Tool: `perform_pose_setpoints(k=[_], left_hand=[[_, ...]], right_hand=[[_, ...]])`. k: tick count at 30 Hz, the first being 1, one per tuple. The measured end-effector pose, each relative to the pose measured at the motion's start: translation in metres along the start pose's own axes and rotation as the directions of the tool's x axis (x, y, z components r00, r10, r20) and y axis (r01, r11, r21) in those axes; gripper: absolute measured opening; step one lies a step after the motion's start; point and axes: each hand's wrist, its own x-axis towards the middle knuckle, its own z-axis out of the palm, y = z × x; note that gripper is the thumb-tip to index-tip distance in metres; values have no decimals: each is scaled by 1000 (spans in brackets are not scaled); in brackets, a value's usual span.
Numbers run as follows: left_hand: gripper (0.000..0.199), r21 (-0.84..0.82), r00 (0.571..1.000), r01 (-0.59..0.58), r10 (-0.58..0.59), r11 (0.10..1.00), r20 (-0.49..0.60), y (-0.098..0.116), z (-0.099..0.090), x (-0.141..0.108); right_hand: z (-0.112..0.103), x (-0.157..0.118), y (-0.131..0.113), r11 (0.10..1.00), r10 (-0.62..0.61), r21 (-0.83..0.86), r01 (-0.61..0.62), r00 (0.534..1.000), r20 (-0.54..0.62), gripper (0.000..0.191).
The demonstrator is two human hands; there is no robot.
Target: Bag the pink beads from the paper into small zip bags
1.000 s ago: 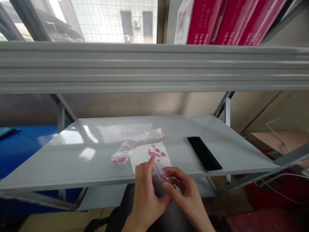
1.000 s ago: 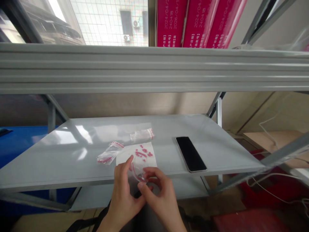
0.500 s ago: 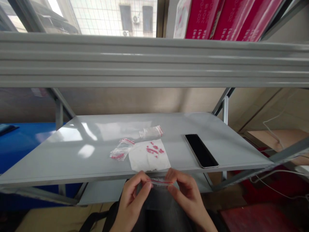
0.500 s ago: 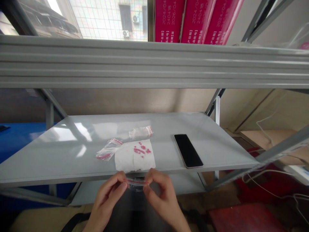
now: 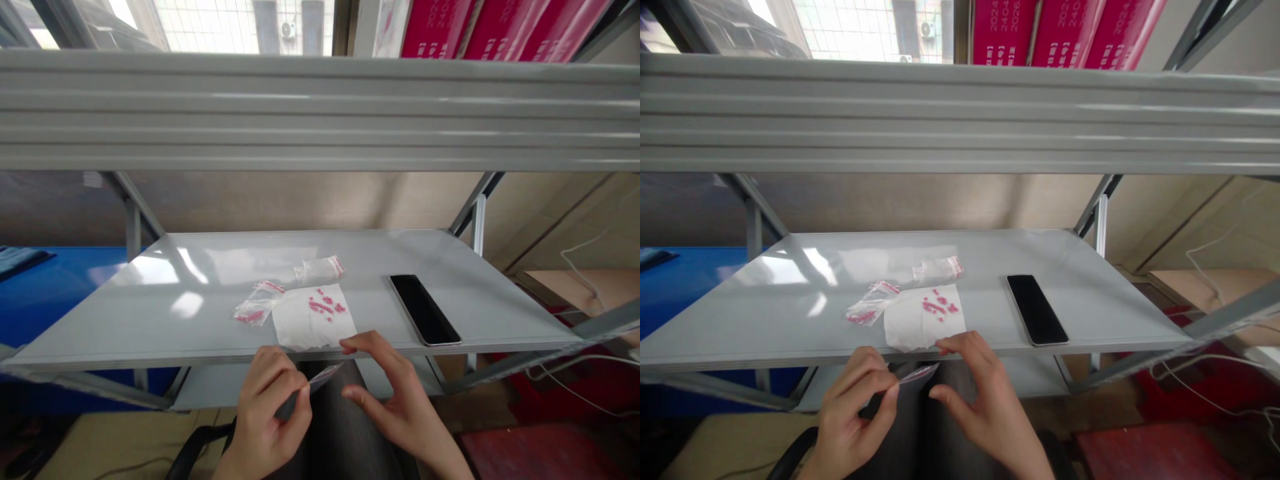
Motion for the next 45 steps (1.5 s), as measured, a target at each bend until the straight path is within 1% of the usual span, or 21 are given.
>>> perform_pose_setpoints(k=[1, 2, 4, 6, 8, 11, 13, 18, 24, 27, 29, 30, 31, 32, 33, 34, 36, 37, 39, 41, 45], left_hand=[[19, 32, 1000, -27, 27, 999, 5, 1, -1, 1], [19, 57, 999, -45, 45, 997, 3, 2, -1, 1], [19, 105, 997, -76, 75, 992, 12, 4, 0, 1], [18, 156, 995, -99, 96, 983, 26, 7, 0, 0], [18, 194, 993, -115, 110, 974, 36, 10, 0, 0], [18, 218, 991, -134, 133, 967, 20, 14, -2, 2], [19, 224, 989, -148, 149, 963, 12, 15, -4, 4], [17, 219, 990, -140, 141, 966, 11, 15, -12, 7], [17, 234, 989, -145, 142, 961, 29, 12, -20, 8], [17, 209, 994, -107, 106, 972, 12, 8, -26, 11], [17, 198, 998, -62, 65, 978, -7, -2, -30, 15], [17, 208, 999, -26, 33, 978, -30, -10, -33, 16], [19, 228, 998, 21, -9, 974, -58, -21, -34, 18], [20, 258, 993, 82, -58, 963, -99, -34, -36, 18], [20, 304, 983, 157, -120, 940, -138, -48, -36, 18], [20, 340, 972, 226, -186, 913, -145, -62, -36, 17], [30, 341, 940, 341, -322, 876, -114, -89, -33, 12], [33, 334, 933, 360, -345, 871, -107, -100, -32, 9], [31, 316, 920, 391, -377, 864, -106, -115, -28, 4], [24, 297, 909, 416, -397, 859, -127, -121, -24, -1], [24, 230, 869, 491, -453, 840, -199, -123, -23, -4]], right_hand=[[1, 2, -3, 999, -29, -23, 29, 1000, 7, 39], [4, 4, -6, 997, -59, -39, 60, 998, 28, 37], [11, 9, -12, 992, -98, -67, 103, 993, 70, 26], [19, 14, -17, 986, -116, -109, 125, 990, 78, 17], [25, 16, -19, 971, -153, -176, 161, 986, 58, 18], [30, 15, -19, 930, -239, -290, 227, 971, -4, 25], [31, 13, -18, 914, -274, -323, 246, 961, -43, 28], [24, 14, -18, 936, -242, -258, 240, 970, 23, 18], [23, 22, -18, 895, -270, -348, 279, 960, 75, 24], [22, 28, -18, 912, -278, -286, 295, 955, 99, 24], [18, 41, -12, 928, -283, -226, 296, 955, 87, 24], [14, 52, -5, 940, -263, -212, 269, 963, 54, 23], [10, 66, 5, 954, -237, -195, 229, 971, -17, 22], [5, 81, 17, 976, -132, -190, 109, 985, -113, 17], [0, 98, 32, 978, 24, -199, -69, 975, -220, 16], [-5, 115, 48, 964, 107, -206, -167, 956, -273, 18], [-13, 147, 81, 932, 210, -225, -286, 928, -307, 26], [-16, 159, 96, 909, 258, -241, -339, 915, -311, 28], [-17, 175, 120, 867, 330, -277, -414, 894, -304, 24], [-15, 180, 134, 835, 367, -311, -454, 881, -298, 22], [-13, 170, 140, 806, 367, -346, -480, 864, -345, 24]])
